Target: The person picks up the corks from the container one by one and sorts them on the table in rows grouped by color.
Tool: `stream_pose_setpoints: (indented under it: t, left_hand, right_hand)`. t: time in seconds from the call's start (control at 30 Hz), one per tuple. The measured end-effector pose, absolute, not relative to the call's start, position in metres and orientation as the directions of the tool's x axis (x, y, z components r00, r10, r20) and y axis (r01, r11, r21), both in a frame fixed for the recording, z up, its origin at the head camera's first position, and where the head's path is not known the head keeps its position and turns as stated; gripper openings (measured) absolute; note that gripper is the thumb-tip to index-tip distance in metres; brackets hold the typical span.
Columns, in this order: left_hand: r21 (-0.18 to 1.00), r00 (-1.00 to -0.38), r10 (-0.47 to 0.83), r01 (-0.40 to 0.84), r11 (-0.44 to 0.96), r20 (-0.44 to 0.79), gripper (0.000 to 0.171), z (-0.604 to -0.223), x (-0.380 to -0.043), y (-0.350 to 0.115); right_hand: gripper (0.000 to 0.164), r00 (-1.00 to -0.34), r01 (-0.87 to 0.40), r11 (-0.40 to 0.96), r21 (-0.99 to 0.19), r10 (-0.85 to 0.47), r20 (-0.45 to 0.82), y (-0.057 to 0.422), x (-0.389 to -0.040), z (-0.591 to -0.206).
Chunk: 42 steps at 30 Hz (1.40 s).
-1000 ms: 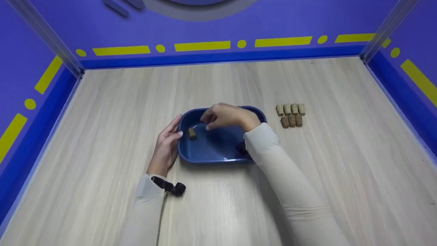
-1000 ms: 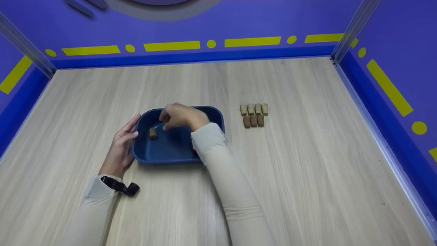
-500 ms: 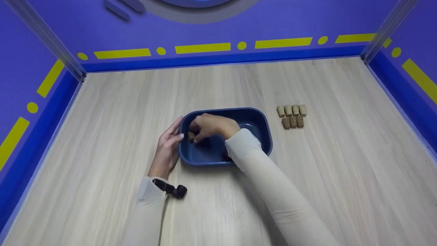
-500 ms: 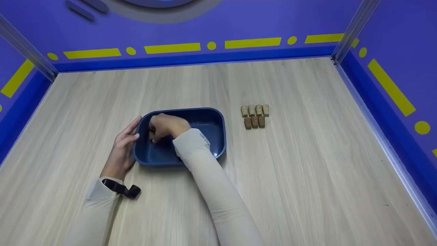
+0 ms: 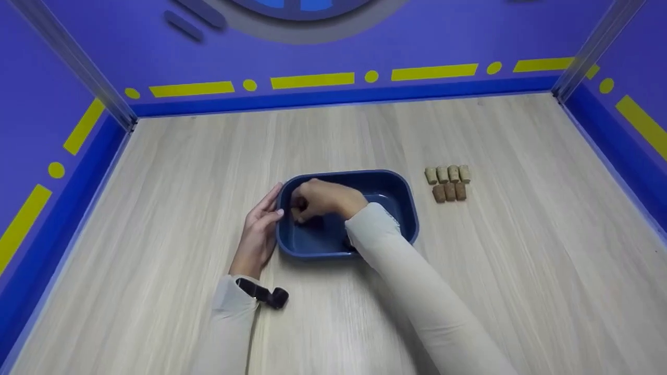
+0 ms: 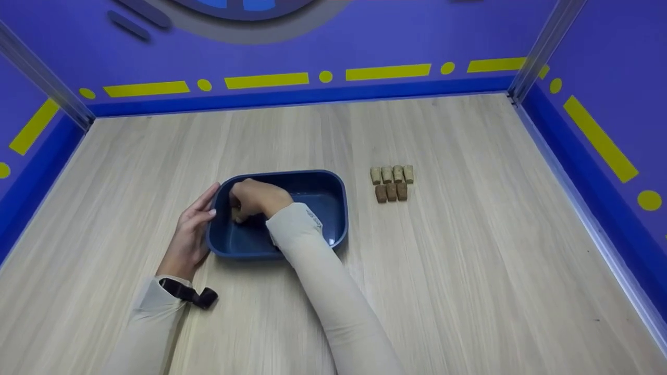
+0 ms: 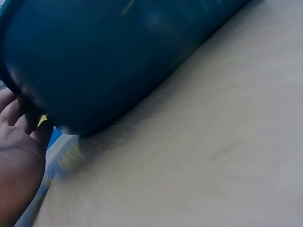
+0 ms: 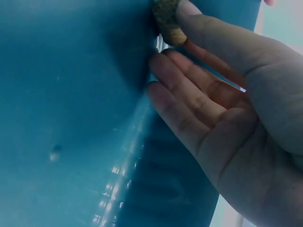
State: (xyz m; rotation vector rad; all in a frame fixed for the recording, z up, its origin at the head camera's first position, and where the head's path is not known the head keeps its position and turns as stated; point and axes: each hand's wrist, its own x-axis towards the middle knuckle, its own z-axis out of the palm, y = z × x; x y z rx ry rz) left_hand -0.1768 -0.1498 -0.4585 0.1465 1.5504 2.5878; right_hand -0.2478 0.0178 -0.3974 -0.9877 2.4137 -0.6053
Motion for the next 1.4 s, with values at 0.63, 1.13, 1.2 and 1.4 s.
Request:
stream_pose_setpoints:
  t: [0.63,1.13,1.2,1.4]
  left_hand:
    - [0.876,-0.99,0.132,-0.027,-0.481,0.042,0.062,-0.454,-0.186,-0.154]
    - [0.868,-0.993,0.118,-0.035,-0.495,0.027,0.062,-0.461,-0.178,-0.148]
    - [0.867,-0.993,0.113,-0.029,-0.497,0.031,0.062,-0.46,-0.179,-0.148]
    - [0.872,-0.993,0.118,-0.037,-0.488,0.024,0.062,-0.46,-0.177,-0.148]
  right_hand:
    - [0.031,-0.652,-0.481,0.651,-0.587,-0.713,-0.257,0.042,-0.257,-0.372]
    - [0.031,-0.684,-0.493,0.61,-0.621,-0.712,-0.157,0.099,-0.248,-0.353]
    - [0.032,-0.689,-0.49,0.603,-0.629,-0.71,-0.143,0.107,-0.248,-0.348]
    - [0.036,-0.734,-0.452,0.627,-0.635,-0.666,-0.135,0.133,-0.241,-0.337]
